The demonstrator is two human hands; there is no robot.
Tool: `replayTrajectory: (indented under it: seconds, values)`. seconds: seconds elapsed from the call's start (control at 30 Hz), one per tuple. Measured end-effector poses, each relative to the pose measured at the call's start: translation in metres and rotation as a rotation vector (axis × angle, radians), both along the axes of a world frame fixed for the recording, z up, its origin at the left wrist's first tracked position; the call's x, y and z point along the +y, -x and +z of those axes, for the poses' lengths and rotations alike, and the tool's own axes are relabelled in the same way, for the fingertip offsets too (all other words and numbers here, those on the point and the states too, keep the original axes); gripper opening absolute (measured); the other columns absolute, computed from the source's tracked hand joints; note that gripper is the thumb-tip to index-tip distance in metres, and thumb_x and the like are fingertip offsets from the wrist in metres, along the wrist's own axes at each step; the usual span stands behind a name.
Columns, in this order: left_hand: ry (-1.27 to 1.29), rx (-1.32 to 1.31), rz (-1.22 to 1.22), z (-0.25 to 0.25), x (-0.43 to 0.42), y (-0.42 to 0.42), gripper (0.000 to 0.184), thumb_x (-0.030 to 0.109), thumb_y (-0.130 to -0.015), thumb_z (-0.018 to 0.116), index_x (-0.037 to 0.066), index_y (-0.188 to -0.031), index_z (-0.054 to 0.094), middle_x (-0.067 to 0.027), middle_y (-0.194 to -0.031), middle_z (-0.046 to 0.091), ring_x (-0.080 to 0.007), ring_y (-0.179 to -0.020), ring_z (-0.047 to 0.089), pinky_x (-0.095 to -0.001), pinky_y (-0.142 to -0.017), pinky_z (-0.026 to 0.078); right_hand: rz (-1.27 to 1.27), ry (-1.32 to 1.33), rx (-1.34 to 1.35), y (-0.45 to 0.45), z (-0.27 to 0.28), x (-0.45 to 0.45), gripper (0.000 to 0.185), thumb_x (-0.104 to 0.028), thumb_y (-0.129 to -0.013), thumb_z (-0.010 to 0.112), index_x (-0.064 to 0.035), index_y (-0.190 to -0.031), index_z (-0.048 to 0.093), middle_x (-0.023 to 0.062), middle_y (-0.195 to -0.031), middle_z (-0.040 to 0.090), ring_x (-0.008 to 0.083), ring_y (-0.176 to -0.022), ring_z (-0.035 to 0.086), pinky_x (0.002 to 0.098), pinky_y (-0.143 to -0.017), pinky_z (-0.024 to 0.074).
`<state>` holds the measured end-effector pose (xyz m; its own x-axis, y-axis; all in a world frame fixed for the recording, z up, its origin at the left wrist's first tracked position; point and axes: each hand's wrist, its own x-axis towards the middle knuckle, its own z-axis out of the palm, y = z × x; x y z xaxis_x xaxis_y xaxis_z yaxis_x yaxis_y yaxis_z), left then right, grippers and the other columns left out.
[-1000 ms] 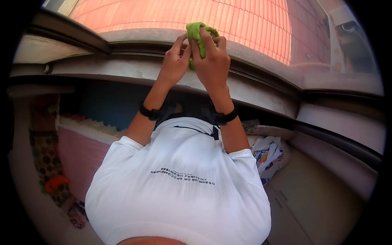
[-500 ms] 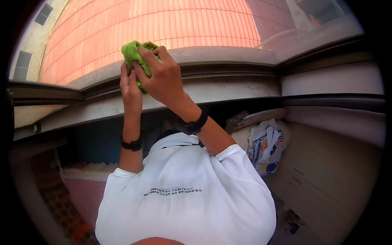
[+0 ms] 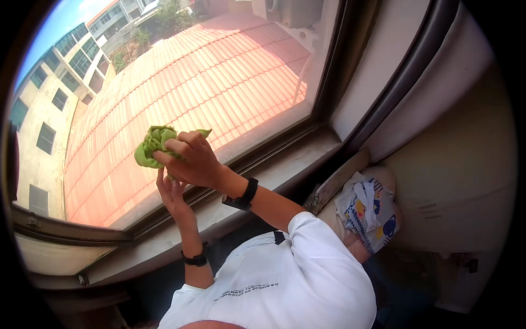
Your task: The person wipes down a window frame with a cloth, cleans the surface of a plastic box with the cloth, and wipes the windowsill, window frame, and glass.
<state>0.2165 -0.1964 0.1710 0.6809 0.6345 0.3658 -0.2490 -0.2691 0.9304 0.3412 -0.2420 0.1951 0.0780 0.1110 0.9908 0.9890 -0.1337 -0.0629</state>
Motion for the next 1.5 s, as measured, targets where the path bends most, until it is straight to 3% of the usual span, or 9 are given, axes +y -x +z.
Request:
replayTrajectory:
  seconds: [0.23, 0.33, 0.47, 0.53, 0.7, 1.0, 1.2, 1.33, 1.5]
  values:
    - [0.511, -0.256, -0.290, -0.014, 0.014, -0.041, 0.067, 0.047, -0.105, 0.035, 0.009, -0.158, 0.019, -0.0120, -0.155, 0.034, -0.0218, -0.136, 0.048, -0.0390, -0.100, 0.053, -0.029, 0.228, -0.453, -0.020, 0.066, -0.008, 0.018, -0.028, -0.074, 0.076, -0.0300, -0.090, 0.069, -0.0140, -0.130, 0.060, 0.0167, -0.121, 0.053, 0.0393, -0.093, 0.0411]
    - [0.405, -0.290, -0.338, 0.103, -0.022, -0.052, 0.066, 0.033, -0.102, 0.044, 0.012, -0.158, 0.017, -0.0149, -0.148, 0.043, -0.0234, -0.132, 0.053, -0.0414, -0.098, 0.057, 0.006, 0.049, -0.520, -0.043, 0.138, -0.009, 0.016, -0.029, -0.075, 0.076, -0.0279, -0.089, 0.070, -0.0138, -0.120, 0.065, 0.0174, -0.114, 0.057, 0.0382, -0.088, 0.0410]
    - [-0.023, -0.519, -0.376, 0.189, -0.035, -0.084, 0.070, 0.037, -0.099, 0.038, -0.001, -0.156, 0.023, -0.0195, -0.157, 0.031, -0.0352, -0.134, 0.051, -0.0493, -0.114, 0.037, -0.101, -0.196, -0.558, -0.082, 0.253, -0.033, 0.022, -0.022, -0.075, 0.076, -0.0281, -0.097, 0.072, -0.0072, -0.115, 0.064, 0.0224, -0.102, 0.057, 0.0401, -0.086, 0.0394]
    - [-0.134, -0.564, -0.452, 0.228, -0.043, -0.105, 0.069, 0.043, -0.103, 0.038, 0.000, -0.155, 0.026, -0.0222, -0.155, 0.036, -0.0370, -0.134, 0.051, -0.0462, -0.113, 0.038, -0.270, -0.153, -0.592, -0.114, 0.273, -0.057, 0.059, -0.032, -0.077, 0.079, -0.0195, -0.132, 0.062, 0.0106, -0.136, 0.058, 0.0269, -0.113, 0.055, 0.0418, -0.093, 0.0421]
    - [-0.468, -0.404, -0.489, 0.284, -0.076, -0.139, 0.070, 0.050, -0.104, 0.037, 0.001, -0.154, 0.027, -0.0335, -0.142, 0.049, -0.0448, -0.135, 0.048, -0.0452, -0.111, 0.038, -0.518, -0.339, -0.507, -0.147, 0.311, -0.109, 0.025, -0.014, -0.080, 0.071, -0.0218, -0.104, 0.074, -0.0017, -0.116, 0.067, 0.0259, -0.099, 0.058, 0.0396, -0.085, 0.0438]
    - [-0.381, 0.037, -0.804, 0.238, -0.115, -0.216, 0.075, 0.058, -0.105, 0.032, -0.003, -0.149, 0.032, -0.0288, -0.126, 0.059, -0.0293, -0.116, 0.061, -0.0407, -0.094, 0.052, -0.490, -0.661, 0.133, -0.234, 0.253, -0.184, 0.037, -0.019, -0.094, 0.059, 0.0030, -0.123, 0.062, 0.0238, -0.119, 0.063, 0.0419, -0.108, 0.059, 0.0490, -0.095, 0.0466]
    - [-0.357, -0.726, -0.240, 0.278, -0.082, -0.159, 0.054, 0.028, -0.102, 0.050, 0.004, -0.149, 0.037, -0.0222, -0.122, 0.060, -0.0299, -0.113, 0.060, -0.0418, -0.093, 0.050, -0.282, -0.306, -0.248, -0.139, 0.295, -0.089, 0.043, -0.022, -0.089, 0.065, -0.0044, -0.128, 0.059, 0.0174, -0.126, 0.053, 0.0366, -0.114, 0.050, 0.0480, -0.096, 0.0427]
    - [-0.571, -0.531, 0.276, 0.304, -0.067, -0.141, 0.065, 0.020, -0.093, 0.053, 0.004, -0.151, 0.032, -0.0212, -0.131, 0.046, -0.0354, -0.119, 0.045, -0.0459, -0.105, 0.038, -0.148, -0.096, -0.445, -0.114, 0.329, -0.067, 0.041, -0.026, -0.080, 0.073, -0.0210, -0.120, 0.067, 0.0073, -0.127, 0.055, 0.0316, -0.108, 0.052, 0.0419, -0.090, 0.0476]
    - [-0.774, -0.480, -0.126, 0.308, -0.100, -0.150, 0.062, 0.024, -0.092, 0.060, 0.001, -0.146, 0.040, -0.0270, -0.141, 0.044, -0.0438, -0.134, 0.042, -0.0508, -0.111, 0.038, -0.616, -0.334, -0.343, -0.171, 0.355, -0.129, 0.023, -0.020, -0.082, 0.073, -0.0165, -0.105, 0.070, 0.0074, -0.122, 0.058, 0.0337, -0.103, 0.056, 0.0486, -0.086, 0.0467]
